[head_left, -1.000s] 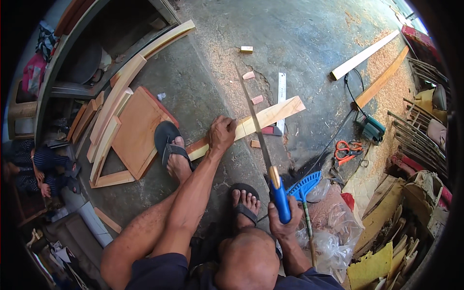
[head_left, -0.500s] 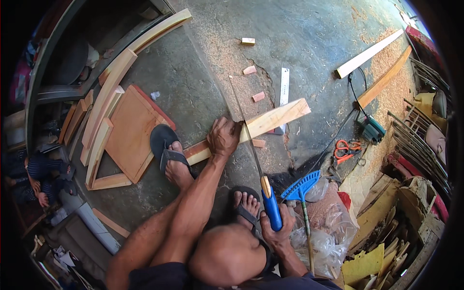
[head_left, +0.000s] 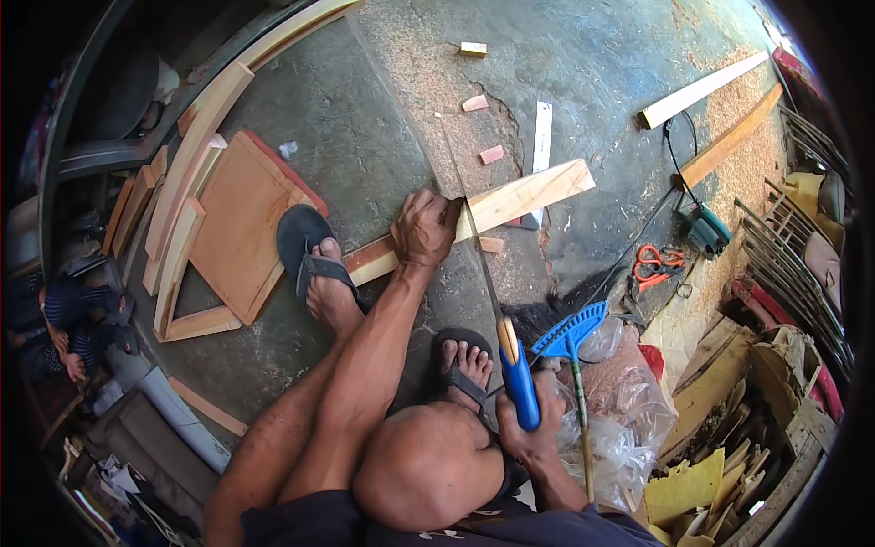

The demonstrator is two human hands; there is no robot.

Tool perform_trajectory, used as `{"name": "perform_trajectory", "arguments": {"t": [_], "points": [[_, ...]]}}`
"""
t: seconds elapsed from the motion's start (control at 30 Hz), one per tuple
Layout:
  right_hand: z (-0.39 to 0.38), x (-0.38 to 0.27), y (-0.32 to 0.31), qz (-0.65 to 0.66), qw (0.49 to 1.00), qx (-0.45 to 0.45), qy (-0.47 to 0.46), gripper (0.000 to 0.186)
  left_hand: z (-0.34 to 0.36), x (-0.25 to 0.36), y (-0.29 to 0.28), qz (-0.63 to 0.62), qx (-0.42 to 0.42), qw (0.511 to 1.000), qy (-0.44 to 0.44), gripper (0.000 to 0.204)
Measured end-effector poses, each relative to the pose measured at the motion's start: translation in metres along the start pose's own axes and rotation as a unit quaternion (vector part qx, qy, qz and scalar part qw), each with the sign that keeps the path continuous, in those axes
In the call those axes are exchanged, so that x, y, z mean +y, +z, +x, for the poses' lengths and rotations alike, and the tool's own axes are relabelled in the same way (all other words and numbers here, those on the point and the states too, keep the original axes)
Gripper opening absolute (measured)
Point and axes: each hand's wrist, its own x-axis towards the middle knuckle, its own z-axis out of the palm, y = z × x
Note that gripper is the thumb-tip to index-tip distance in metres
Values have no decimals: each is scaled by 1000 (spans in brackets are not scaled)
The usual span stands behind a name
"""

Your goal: The person marks wooden pieces with a pencil, cuts them with a hand saw, measures the pieces using a tape measure, and arranges the wooden boards on a plywood sheet.

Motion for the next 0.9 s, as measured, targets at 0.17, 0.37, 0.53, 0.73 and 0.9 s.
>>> {"name": "perform_trajectory", "arguments": {"t": [0.17,0.37,0.53,0.73,0.9], "points": [[-18,-16,-25,44,998,-30,31,21,2,-4,4,-13,6,1000,12,23],[7,-12,-7,40,997,-28,60,18,2,-4,8,6,12,1000,1,23],[-14,-28,-31,37,999,-16,15,19,6,-4,-1,-11,17,1000,16,25],[44,-21,12,63,994,-34,76,13,-2,4,6,-15,14,1000,9,23],[-7,-30,-31,61,995,-31,75,17,12,-5,7,0,20,999,28,21]]}}
